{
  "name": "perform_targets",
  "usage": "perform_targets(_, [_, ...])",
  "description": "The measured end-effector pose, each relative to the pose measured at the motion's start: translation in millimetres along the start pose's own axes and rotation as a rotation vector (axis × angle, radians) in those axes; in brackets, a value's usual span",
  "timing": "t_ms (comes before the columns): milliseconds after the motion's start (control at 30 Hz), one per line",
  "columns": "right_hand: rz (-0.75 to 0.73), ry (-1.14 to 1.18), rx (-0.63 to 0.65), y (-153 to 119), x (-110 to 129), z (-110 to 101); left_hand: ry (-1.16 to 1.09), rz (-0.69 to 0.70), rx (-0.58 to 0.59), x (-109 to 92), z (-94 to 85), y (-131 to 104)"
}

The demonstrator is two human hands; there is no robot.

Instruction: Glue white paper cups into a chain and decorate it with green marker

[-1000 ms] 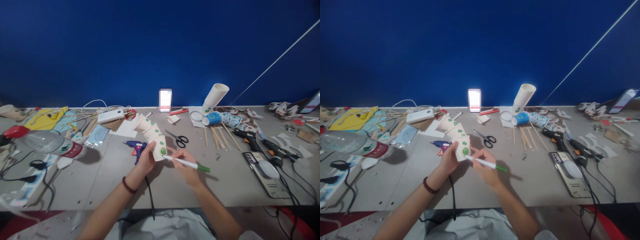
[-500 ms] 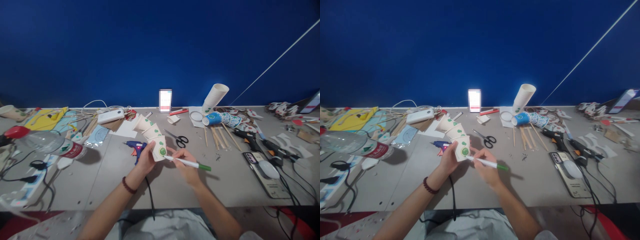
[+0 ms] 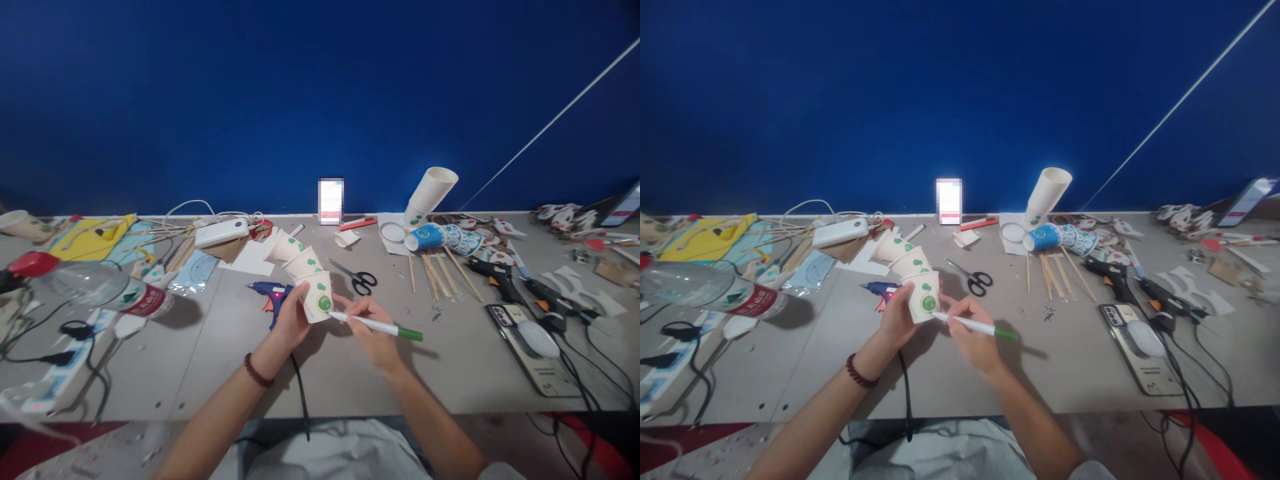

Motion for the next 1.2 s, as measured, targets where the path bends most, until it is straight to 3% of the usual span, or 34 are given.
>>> perform_targets(1200, [0.012, 0.023, 0.007, 0.0, -1.2, -0.8, -0.028, 0.006, -0.018, -1.4, 1.2, -2.1])
Point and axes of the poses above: each hand's wrist, its own y-axis towards the middle knuckle, its own z-axis out of the palm, x = y × z, the point moved 4 cm from there along y, towards the middle knuckle
